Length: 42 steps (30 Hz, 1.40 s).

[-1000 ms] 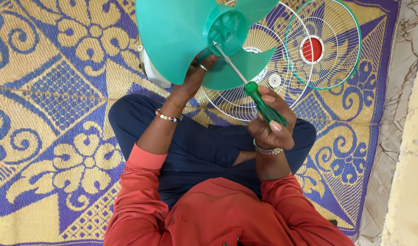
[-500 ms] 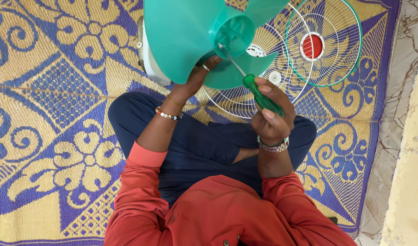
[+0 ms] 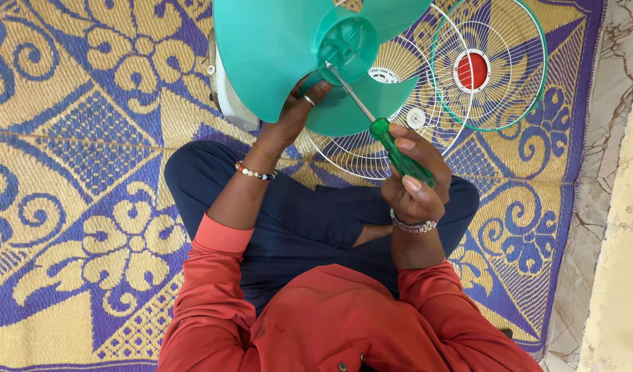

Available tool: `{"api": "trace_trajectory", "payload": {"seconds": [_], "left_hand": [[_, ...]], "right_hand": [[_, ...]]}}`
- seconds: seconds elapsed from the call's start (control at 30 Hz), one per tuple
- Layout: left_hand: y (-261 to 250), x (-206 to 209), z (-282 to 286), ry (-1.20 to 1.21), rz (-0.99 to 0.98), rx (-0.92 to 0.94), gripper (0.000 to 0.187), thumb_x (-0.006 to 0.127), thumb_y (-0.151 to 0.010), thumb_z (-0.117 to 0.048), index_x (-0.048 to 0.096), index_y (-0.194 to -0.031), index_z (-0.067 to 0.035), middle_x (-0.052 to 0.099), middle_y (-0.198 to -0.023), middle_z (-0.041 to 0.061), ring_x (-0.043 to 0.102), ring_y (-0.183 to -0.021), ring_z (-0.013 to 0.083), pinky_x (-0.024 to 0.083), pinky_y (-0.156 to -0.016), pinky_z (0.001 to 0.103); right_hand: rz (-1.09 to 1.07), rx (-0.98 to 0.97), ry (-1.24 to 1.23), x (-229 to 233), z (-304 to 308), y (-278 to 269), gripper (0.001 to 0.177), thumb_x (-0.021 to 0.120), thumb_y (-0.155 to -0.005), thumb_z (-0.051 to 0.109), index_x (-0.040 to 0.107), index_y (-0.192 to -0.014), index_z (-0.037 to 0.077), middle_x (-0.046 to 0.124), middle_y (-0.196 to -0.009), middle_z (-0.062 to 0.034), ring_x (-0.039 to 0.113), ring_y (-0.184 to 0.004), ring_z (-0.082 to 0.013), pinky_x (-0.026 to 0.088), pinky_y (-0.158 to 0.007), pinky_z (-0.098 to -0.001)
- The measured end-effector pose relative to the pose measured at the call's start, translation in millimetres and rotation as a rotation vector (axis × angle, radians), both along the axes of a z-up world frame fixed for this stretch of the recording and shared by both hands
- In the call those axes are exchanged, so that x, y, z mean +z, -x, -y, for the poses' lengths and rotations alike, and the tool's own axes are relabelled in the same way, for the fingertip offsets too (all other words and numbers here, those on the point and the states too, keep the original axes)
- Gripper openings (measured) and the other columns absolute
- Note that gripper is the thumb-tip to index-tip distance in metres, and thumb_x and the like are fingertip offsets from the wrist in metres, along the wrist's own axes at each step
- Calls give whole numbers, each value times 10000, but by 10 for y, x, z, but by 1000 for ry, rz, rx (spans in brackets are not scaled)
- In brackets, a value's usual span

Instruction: The person disassembles a small electric fan by removing the front grille and then the fan blades. They use a screwdriver to loosen screws on the grille and then unscrew the central hub to detach the blades.

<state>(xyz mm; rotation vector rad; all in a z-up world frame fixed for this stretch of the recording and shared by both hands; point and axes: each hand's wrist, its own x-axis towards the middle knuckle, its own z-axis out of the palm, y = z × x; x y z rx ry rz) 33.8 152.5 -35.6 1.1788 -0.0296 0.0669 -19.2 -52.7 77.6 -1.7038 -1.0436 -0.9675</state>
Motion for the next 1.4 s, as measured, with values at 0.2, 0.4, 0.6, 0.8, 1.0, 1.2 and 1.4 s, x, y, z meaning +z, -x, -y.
{"api": "trace_trajectory", "payload": {"seconds": [0.2,0.4,0.6,0.8,1.0,1.2,1.4], "left_hand": [[-25,-71,7,44,-11,-4,444,770,-972,-258,664,-1321,-3,748,-1194,110,717,-1079,181,642,-938,347],[-22,-90,13,63,6,-1,442,771,-977,-231,649,-1334,-2,738,-1218,115,713,-1097,182,646,-948,348],[-16,-108,50,51,-36,-22,438,761,-972,-225,647,-1333,-4,740,-1213,113,716,-1074,175,649,-923,342],[-25,-120,70,67,-44,-18,433,764,-979,-203,642,-1338,6,732,-1217,109,707,-1080,167,641,-929,340],[52,-24,87,41,-68,-2,586,836,-892,-262,603,-1338,38,733,-1171,124,733,-1028,169,653,-895,345],[62,20,96,0,-62,19,577,826,-913,-313,629,-1331,32,745,-1167,112,731,-1031,155,643,-904,319],[55,-16,78,-25,-54,32,519,829,-907,-327,680,-1266,16,759,-1129,89,738,-1003,143,646,-890,306]], "right_hand": [[-44,46,-2,-10,15,-4,497,614,-950,-161,425,-1275,164,580,-1211,-240,701,-1098,-452,695,-799,-418],[-34,25,10,16,3,-5,503,604,-951,-174,424,-1283,158,586,-1221,-236,706,-1112,-441,694,-859,-467],[-47,11,47,36,0,17,510,627,-917,-201,461,-1251,148,614,-1197,-238,712,-1088,-450,677,-884,-503],[-69,-12,70,30,30,48,528,662,-929,-197,473,-1258,170,630,-1216,-205,722,-1104,-429,673,-889,-476],[2,-40,6,17,-92,-54,371,693,-987,103,504,-1296,180,518,-1184,-186,692,-1051,-394,697,-862,-438],[53,-207,-14,77,-189,36,335,730,-901,248,602,-1185,126,540,-1029,-152,702,-857,-316,677,-716,-365],[26,-99,-167,86,-235,3,368,751,-994,172,473,-1210,65,666,-1106,-170,730,-901,-270,675,-776,-366]]}}
